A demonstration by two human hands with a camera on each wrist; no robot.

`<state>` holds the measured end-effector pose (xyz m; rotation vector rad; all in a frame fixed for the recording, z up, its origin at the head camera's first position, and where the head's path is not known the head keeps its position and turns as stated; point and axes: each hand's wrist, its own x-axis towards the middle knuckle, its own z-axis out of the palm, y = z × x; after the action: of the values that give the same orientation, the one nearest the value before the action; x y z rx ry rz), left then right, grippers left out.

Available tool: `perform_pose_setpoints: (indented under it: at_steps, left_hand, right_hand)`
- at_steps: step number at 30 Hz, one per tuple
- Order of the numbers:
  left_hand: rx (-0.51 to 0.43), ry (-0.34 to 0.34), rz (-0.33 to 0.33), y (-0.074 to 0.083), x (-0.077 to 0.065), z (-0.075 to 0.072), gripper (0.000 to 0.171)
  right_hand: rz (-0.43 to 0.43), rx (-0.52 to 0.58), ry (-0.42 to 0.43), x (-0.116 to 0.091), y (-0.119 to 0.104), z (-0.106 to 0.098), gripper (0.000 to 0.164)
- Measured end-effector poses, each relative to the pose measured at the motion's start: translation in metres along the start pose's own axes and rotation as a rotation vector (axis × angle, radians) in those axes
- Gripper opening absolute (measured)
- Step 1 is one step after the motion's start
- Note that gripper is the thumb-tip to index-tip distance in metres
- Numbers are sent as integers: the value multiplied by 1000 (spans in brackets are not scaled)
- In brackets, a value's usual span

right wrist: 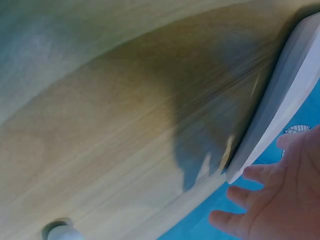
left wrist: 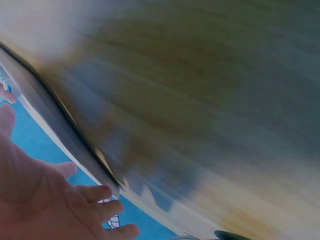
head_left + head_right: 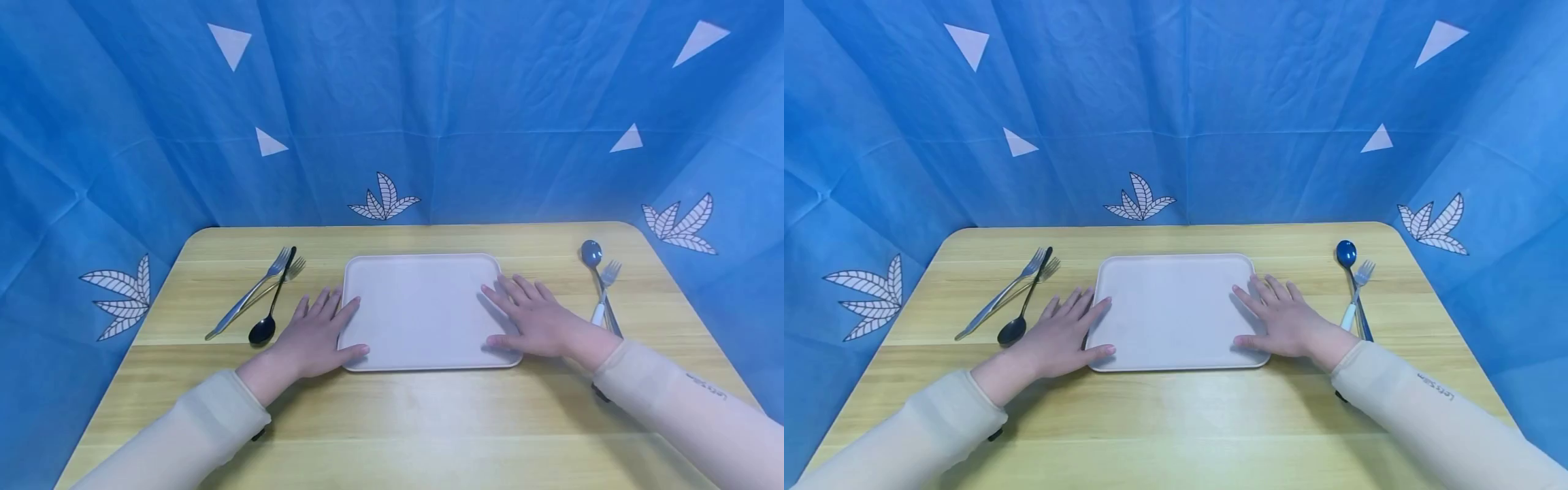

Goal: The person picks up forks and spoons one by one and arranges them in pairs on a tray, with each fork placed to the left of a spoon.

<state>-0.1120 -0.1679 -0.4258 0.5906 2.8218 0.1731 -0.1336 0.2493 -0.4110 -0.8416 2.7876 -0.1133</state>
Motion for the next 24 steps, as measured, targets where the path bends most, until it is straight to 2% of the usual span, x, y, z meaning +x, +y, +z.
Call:
perform_pose_setpoints:
  at_steps: [6,15,19,24]
  left_hand:
    - [-12,-17,-6,2,0,-3,92]
    - [-16,-10,-4,8,-1,-13,87]
    - [-1,-7,-3,7,2,-12,88]
    - [-62,-9,15,7,8,-10,89]
  right_hand:
    - [-6,2,36,-1,2,6,91]
    - [24,-1,8,0,1,3,91]
    - [26,-4,20,2,1,2,92]
    - [11,-33,42,3,1,0,87]
